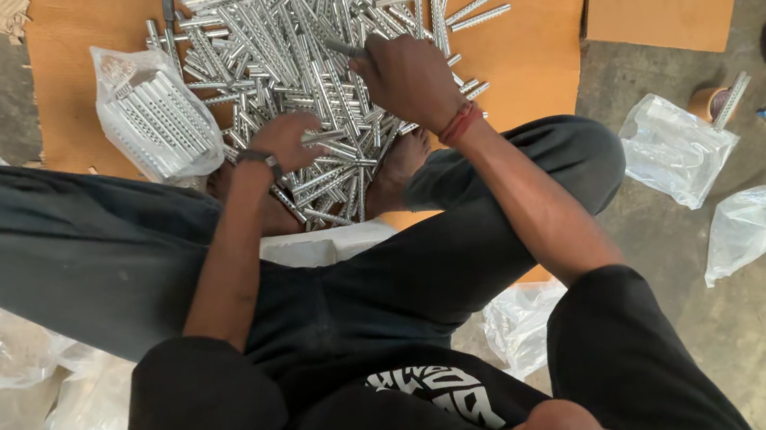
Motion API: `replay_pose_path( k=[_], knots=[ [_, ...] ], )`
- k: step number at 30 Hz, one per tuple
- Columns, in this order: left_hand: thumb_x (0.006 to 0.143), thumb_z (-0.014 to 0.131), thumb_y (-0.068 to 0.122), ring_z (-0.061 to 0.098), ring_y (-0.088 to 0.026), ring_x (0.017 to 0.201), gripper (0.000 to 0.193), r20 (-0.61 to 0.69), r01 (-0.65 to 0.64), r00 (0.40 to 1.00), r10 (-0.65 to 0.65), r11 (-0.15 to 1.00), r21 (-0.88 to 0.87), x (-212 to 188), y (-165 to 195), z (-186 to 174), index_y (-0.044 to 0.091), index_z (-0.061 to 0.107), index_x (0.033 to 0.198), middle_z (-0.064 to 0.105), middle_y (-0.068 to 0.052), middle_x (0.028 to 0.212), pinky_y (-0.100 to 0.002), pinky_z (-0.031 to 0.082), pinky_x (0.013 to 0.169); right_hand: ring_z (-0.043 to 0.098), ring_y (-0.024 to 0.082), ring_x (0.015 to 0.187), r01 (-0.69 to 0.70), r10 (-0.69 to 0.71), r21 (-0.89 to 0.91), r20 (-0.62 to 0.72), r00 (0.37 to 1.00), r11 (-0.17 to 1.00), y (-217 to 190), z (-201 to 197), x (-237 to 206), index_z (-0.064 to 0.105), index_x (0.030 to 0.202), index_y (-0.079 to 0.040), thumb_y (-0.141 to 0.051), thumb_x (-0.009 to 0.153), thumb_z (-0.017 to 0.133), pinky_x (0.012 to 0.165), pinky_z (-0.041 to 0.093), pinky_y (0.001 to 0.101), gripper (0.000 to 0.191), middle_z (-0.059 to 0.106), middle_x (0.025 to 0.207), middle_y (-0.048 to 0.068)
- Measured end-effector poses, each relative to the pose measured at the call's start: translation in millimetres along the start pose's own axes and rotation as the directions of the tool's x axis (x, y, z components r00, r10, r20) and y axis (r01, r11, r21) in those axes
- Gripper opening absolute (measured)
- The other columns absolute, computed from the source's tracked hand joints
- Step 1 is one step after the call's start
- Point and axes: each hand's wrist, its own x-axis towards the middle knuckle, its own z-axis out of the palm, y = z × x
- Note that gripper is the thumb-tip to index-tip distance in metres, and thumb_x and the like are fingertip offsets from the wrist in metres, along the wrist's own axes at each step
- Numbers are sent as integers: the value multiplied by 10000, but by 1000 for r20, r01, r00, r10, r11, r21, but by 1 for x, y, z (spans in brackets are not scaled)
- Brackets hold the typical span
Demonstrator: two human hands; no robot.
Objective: The person sits cross-legged on the floor and repeatedly picks up small metal rods from a pile, then places them into a clear plastic bag. The person continues this sorting process for the duration of the clip.
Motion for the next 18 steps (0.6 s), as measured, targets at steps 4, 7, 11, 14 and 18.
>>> replay_pose_path(
  k=[4, 7, 11, 14, 18],
  knots=[
    [729, 500, 56, 578, -236, 830, 85, -673, -124, 736, -76, 962, -244, -2, -27, -15, 45, 522, 811, 579, -104, 911, -313, 466, 708, 491, 320, 442, -24, 23, 3, 80, 997, 1000, 3, 12, -6, 496, 669, -29, -284, 787, 493, 410, 371, 417, 281, 499, 495, 144],
    [756, 478, 20, 567, -259, 710, 64, -897, 136, 274, -346, 938, -320, 6, -70, -32, 40, 518, 801, 574, -107, 801, -324, 454, 657, 493, 324, 442, -7, 7, 11, 81, 997, 1000, 3, 15, -8, 499, 682, -24, -275, 788, 492, 404, 365, 427, 272, 505, 503, 143],
    [756, 503, 95, 547, -258, 797, 118, -635, 682, 337, -695, 646, -345, -6, -95, -17, 73, 572, 850, 561, -116, 850, -327, 428, 740, 506, 325, 483, 18, -21, 52, 63, 998, 998, -3, 16, -3, 500, 683, -33, -278, 784, 497, 444, 379, 427, 265, 514, 527, 143],
    [605, 585, 109, 468, -310, 879, 324, -524, 853, 443, -728, 522, -4, -5, -90, -9, -34, 493, 880, 471, -177, 953, -314, 385, 768, 510, 332, 492, -5, -1, 50, 115, 993, 999, -8, 19, 2, 510, 697, -40, -281, 775, 500, 453, 381, 435, 253, 523, 539, 147],
    [444, 667, 334, 437, -335, 955, 673, -670, 884, 461, -582, 366, 289, 3, -80, -15, -80, 455, 930, 459, -154, 978, -414, 392, 718, 516, 332, 509, -17, 10, 50, 135, 991, 999, -4, 23, -1, 511, 696, -37, -279, 769, 507, 461, 386, 435, 253, 528, 553, 149]
  ],
)
